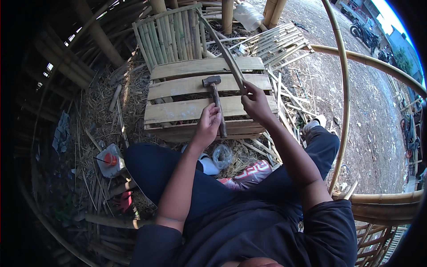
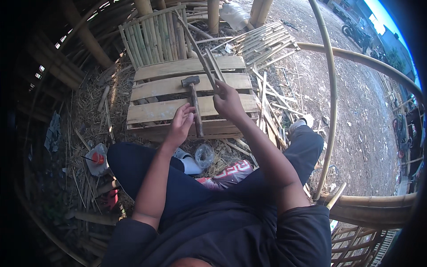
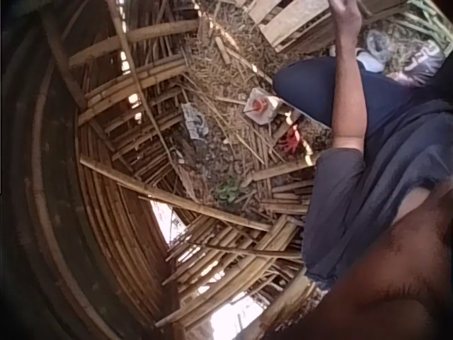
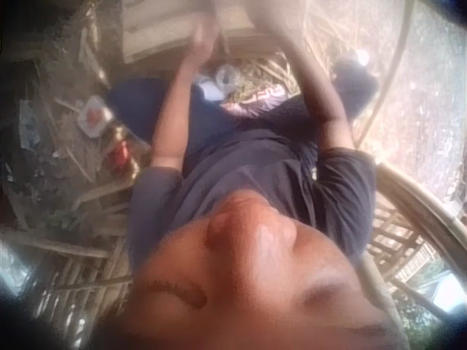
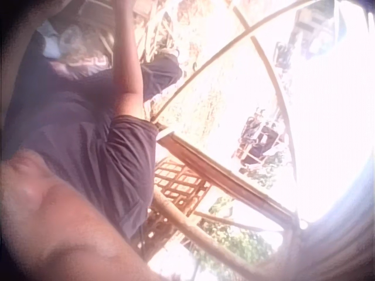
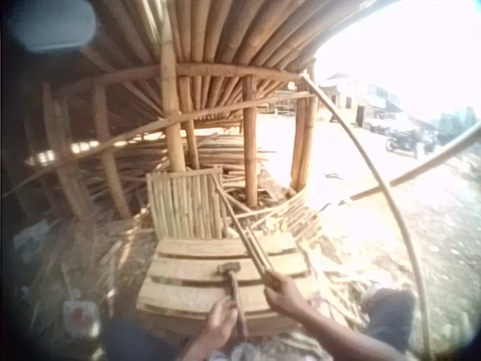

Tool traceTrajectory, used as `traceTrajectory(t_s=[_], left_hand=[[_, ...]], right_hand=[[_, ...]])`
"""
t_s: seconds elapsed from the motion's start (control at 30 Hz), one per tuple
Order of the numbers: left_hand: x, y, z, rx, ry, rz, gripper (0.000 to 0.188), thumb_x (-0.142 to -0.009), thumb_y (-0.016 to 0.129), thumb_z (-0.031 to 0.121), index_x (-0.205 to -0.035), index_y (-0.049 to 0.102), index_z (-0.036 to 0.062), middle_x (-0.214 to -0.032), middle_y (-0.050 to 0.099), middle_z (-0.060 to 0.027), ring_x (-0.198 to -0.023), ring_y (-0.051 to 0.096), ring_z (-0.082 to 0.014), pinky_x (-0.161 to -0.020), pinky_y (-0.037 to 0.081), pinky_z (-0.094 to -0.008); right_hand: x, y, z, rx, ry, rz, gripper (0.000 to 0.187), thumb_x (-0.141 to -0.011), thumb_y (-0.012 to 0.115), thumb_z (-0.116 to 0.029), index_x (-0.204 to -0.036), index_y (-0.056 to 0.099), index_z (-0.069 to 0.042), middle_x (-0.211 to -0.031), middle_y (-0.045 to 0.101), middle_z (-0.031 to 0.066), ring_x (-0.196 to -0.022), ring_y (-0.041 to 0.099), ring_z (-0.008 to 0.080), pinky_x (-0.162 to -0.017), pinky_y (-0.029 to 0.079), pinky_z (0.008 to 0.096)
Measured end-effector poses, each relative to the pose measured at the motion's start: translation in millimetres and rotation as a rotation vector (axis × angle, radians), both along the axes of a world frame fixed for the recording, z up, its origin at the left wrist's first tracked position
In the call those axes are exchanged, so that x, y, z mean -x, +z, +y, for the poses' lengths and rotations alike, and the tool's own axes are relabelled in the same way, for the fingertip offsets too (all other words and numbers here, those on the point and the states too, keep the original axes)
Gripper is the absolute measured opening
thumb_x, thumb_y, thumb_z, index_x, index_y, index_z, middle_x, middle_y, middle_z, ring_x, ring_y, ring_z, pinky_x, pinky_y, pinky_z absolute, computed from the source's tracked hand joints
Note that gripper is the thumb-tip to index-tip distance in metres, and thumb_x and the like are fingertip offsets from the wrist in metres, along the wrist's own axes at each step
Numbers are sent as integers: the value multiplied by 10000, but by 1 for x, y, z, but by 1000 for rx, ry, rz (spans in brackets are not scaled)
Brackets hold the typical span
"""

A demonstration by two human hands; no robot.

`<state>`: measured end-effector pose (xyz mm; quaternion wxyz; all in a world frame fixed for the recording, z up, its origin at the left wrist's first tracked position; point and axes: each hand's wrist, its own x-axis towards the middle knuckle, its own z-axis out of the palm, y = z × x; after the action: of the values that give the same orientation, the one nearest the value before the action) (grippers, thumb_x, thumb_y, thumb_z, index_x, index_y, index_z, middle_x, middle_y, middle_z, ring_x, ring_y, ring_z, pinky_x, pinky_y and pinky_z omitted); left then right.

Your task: The person constructs a small furniture piece from bamboo, using a hammer to drive nails and a small knife to trim and smooth bamboo strips.

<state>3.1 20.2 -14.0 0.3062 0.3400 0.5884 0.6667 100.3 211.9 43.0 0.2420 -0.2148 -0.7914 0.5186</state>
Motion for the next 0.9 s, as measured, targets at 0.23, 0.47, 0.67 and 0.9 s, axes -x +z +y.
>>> traceTrajectory(t_s=[0.23,0.47,0.67,0.9], left_hand=[[4,10,4,-118,82,-349,536,-1067,487,292,-1459,305,-25,-1409,504,-169,-1238,572,-236,-1034,476,-361],[14,22,-8,-138,381,-463,273,-1069,430,182,-1295,386,34,-1281,565,-175,-1090,670,-264,-803,594,-324],[20,34,-16,44,369,-344,293,-1063,441,182,-1334,426,72,-1170,604,-101,-836,663,-141,-503,476,-222],[16,36,-17,90,321,-359,249,-1064,407,151,-1290,483,80,-1044,638,-67,-612,582,-75,-424,375,-210]], right_hand=[[11,3,-72,441,449,-105,484,-904,572,-97,-1362,505,47,-1064,693,175,-813,666,208,-729,535,338],[4,-27,-19,-593,-321,-515,429,-892,639,-291,-1149,569,46,-1073,628,260,-1075,631,385,-876,523,473],[-29,-57,47,-529,-318,-888,476,-785,749,-341,-1013,588,44,-991,662,263,-930,682,413,-825,551,493],[-32,-18,68,81,-142,-634,292,-865,670,-158,-1074,563,16,-795,687,131,-638,681,189,-529,506,326]])
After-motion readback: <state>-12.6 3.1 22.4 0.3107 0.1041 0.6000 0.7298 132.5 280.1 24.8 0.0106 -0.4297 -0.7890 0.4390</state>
